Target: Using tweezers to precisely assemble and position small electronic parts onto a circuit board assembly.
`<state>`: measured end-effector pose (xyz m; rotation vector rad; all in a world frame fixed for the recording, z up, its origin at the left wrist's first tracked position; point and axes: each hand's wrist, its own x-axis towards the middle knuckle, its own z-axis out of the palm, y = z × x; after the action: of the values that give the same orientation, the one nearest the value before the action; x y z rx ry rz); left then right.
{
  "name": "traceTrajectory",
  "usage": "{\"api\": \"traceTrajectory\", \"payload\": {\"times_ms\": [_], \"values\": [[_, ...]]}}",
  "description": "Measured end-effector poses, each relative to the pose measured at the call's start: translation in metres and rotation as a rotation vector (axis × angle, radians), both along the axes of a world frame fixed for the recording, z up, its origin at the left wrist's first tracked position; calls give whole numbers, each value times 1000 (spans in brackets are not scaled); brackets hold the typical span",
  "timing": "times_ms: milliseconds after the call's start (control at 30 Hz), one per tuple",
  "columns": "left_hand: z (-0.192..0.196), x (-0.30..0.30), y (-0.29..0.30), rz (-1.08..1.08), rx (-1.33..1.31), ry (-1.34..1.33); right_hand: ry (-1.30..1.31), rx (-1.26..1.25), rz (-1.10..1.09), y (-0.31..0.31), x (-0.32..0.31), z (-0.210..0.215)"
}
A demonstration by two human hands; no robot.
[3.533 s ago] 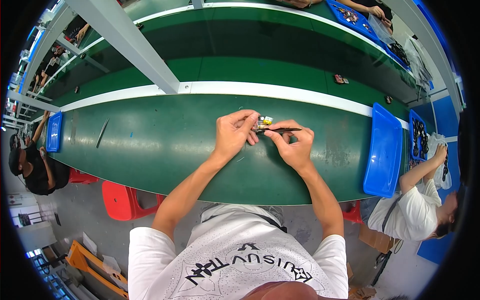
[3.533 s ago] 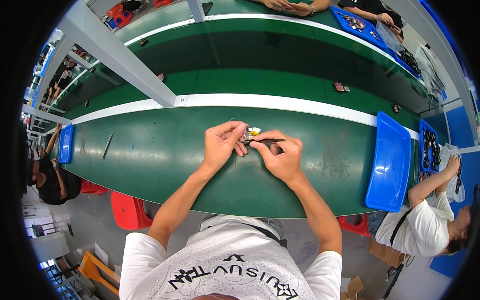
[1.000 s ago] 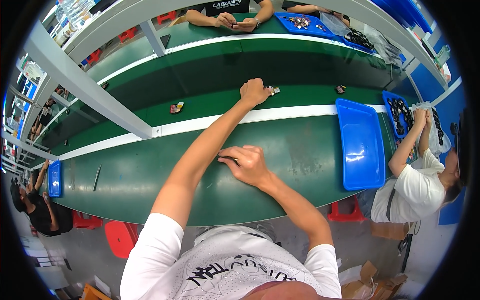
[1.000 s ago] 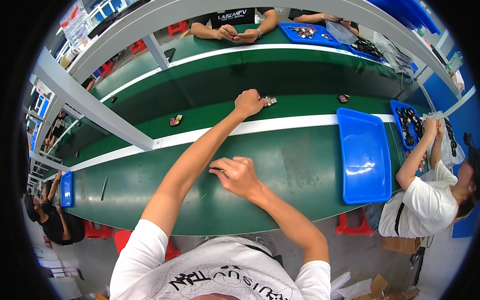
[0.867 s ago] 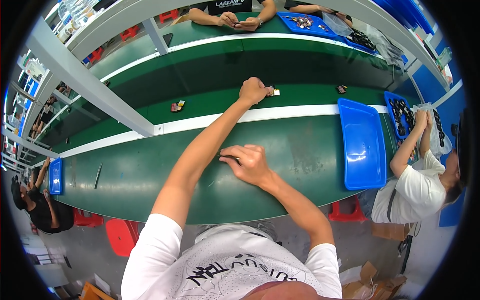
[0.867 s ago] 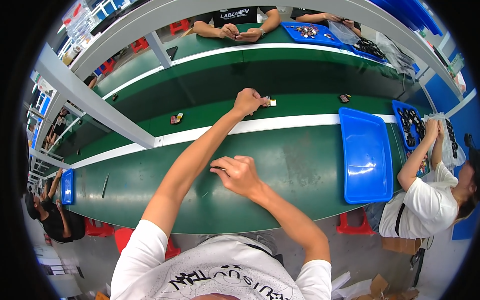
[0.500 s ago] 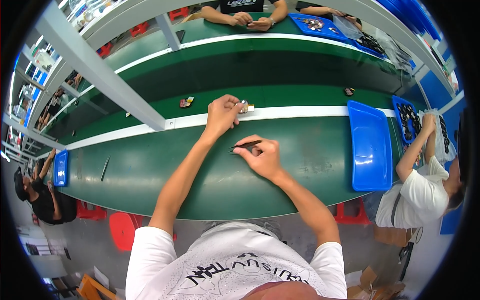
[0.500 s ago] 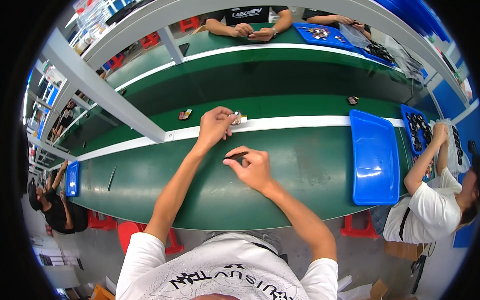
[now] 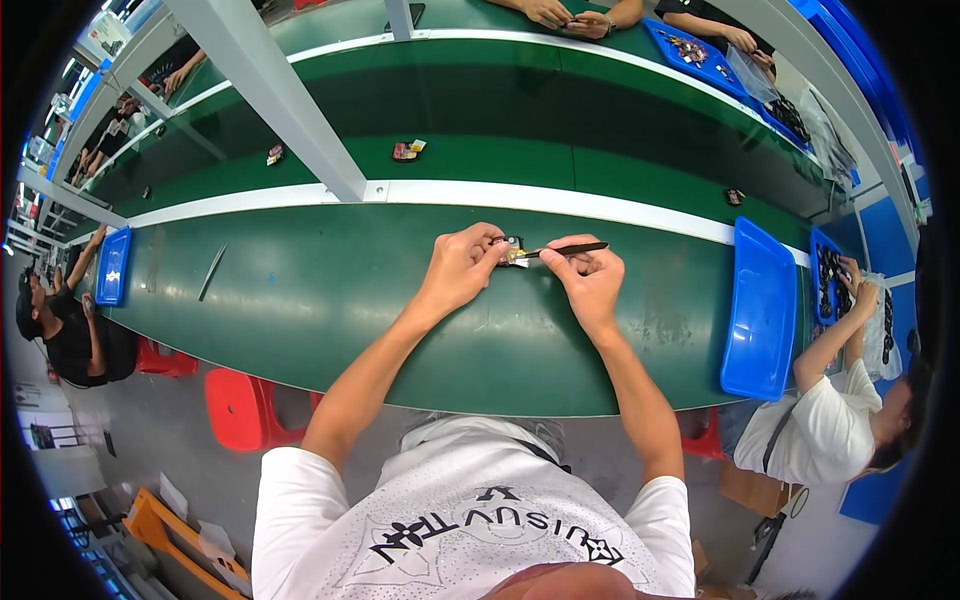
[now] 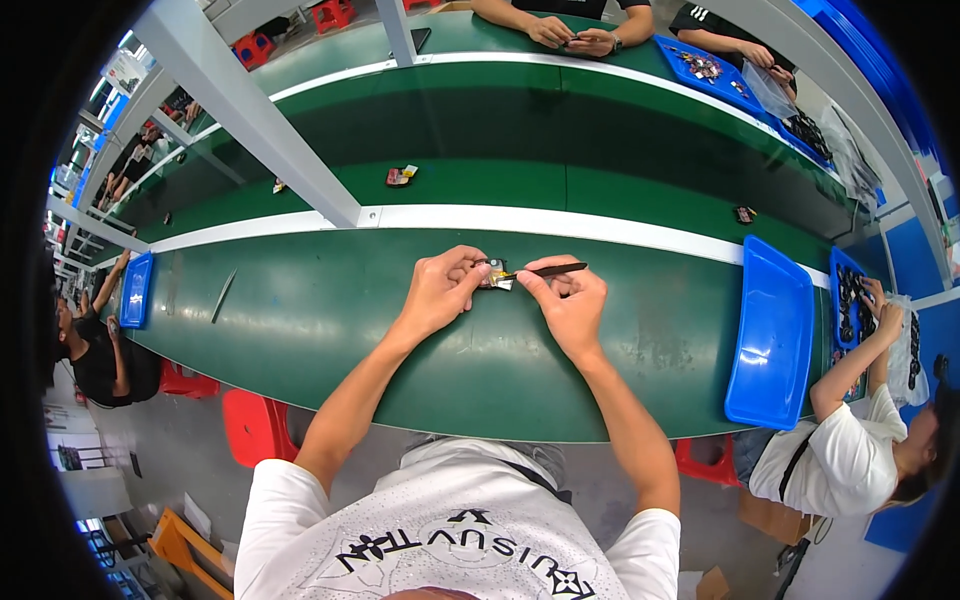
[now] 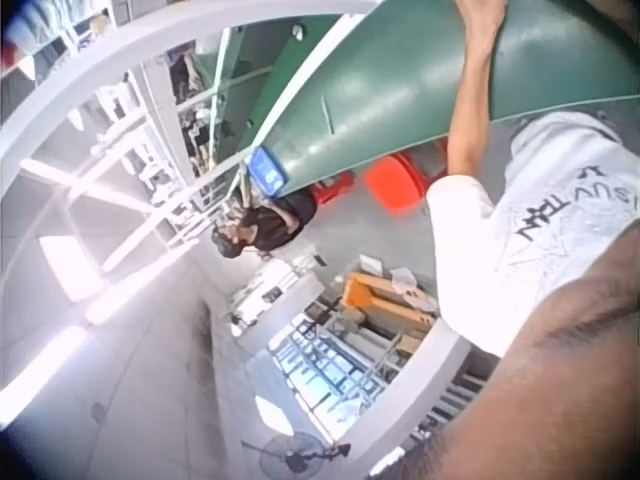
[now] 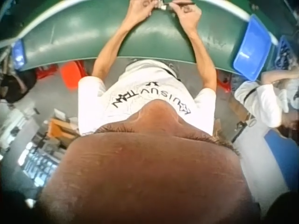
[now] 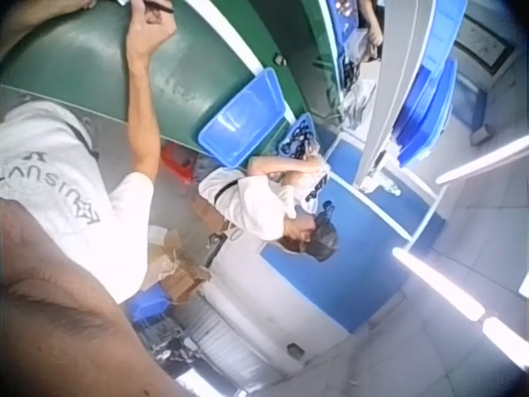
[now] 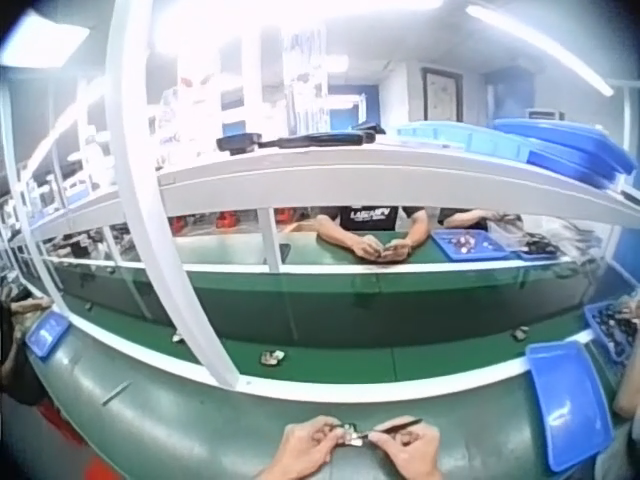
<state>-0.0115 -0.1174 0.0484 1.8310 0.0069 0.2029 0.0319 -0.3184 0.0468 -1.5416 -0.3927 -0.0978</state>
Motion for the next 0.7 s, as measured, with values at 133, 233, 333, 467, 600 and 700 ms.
{"api": "traceTrajectory", "payload": {"times_ms": [133, 233, 333, 467, 600, 700], "values": [[-8, 0, 0, 3, 16, -50, 9, -28, 18, -1, 2, -2], [-11, 1, -1, 4, 66, -69, 47, -33, 38, -1, 0, -1], [-15, 1, -4, 22, 109, -118, 49, -70, 48, -1, -2, 1], [-13, -1, -7, 27, 117, -107, -6, -144, 27, -4, -4, 2], [-10, -2, -8, 38, 165, -121, -99, -202, -27, -4, -4, -1], [-9, -2, -8, 42, 181, -123, -130, -226, -32, -3, -2, -2]]}}
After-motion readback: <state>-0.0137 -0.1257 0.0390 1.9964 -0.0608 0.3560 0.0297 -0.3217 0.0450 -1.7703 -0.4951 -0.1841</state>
